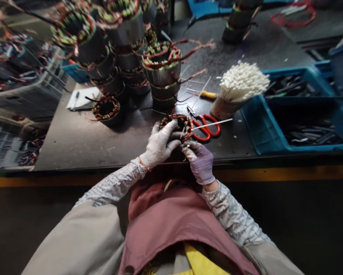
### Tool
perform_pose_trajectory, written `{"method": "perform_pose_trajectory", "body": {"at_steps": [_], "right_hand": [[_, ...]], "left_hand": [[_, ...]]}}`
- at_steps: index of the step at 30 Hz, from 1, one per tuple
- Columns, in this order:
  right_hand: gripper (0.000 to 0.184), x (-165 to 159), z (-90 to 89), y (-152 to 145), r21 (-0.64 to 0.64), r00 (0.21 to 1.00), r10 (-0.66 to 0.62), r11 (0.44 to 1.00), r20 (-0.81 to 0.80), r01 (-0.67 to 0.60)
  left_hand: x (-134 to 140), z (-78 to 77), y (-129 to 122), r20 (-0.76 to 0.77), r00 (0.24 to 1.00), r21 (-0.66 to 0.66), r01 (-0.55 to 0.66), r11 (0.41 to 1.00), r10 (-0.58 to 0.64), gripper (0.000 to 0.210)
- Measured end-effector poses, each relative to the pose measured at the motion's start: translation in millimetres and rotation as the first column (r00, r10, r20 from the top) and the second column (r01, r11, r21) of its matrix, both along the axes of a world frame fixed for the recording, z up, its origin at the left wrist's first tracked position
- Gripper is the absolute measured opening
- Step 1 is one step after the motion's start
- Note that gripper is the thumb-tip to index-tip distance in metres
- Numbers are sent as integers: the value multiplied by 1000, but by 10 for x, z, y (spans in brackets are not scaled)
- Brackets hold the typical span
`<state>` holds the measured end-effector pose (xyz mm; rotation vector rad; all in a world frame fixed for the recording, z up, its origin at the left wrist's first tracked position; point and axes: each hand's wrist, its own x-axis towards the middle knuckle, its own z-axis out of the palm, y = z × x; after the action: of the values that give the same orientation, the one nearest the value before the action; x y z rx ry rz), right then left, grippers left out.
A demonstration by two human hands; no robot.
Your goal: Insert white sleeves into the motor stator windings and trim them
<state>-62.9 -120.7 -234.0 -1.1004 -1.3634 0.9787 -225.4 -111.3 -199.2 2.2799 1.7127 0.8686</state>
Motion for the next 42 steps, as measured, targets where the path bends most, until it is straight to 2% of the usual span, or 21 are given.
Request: {"method": "perform_pose_trajectory", "body": {"at_steps": [2,4,8,12,16,20,24,26,28,31,32,33,35,37,38,40,42], "right_hand": [[13,51,38,-31,39,1000,10,999,18,-11],[7,104,135,-78,137,994,33,990,103,-47],[4,132,305,-67,261,939,41,956,340,-137],[9,89,254,69,270,898,-15,956,440,-117],[10,101,232,74,262,888,7,954,460,-144],[12,95,241,75,250,882,-8,960,472,-125],[19,53,194,176,269,809,-43,952,586,-144],[22,56,222,217,335,725,-112,926,680,-172],[25,95,295,231,392,653,-144,885,743,-251],[24,222,423,169,426,636,-80,804,768,-414],[21,270,456,121,426,650,-50,792,758,-437],[18,310,481,61,415,679,-19,804,734,-425],[15,344,514,-83,303,792,79,897,605,-321],[23,302,544,-223,104,891,185,963,414,-248],[27,256,570,-270,-16,920,258,964,296,-266],[31,129,654,-269,-197,922,386,907,31,-373],[33,-38,779,-100,-262,908,382,871,-170,-416]], "left_hand": [[24,-48,-10,43,999,45,8,999,-10,37],[30,-83,3,18,998,115,65,991,-68,23],[13,-126,36,-72,986,205,159,966,-147,19],[14,-135,45,-89,981,262,188,947,-170,21],[23,-138,52,-86,981,243,190,951,-174,21],[7,-167,61,-87,977,288,213,934,-196,21],[-18,-174,74,-107,969,243,244,939,-224,19],[-24,-155,84,-119,966,179,247,952,-228,20],[-34,-123,94,-118,966,137,245,960,-230,21],[-66,-59,104,-54,971,152,239,959,-233,27],[-82,-37,106,-22,974,159,224,961,-224,32],[-100,-17,107,3,977,158,211,965,-214,39],[-142,15,113,2,975,128,222,967,-224,45],[-183,38,126,-61,961,81,274,958,-270,33],[-201,48,136,-96,950,54,303,951,-297,26],[-225,70,163,-144,928,2,348,937,-344,20],[-230,95,190,-176,907,-48,380,924,-382,19]]}}
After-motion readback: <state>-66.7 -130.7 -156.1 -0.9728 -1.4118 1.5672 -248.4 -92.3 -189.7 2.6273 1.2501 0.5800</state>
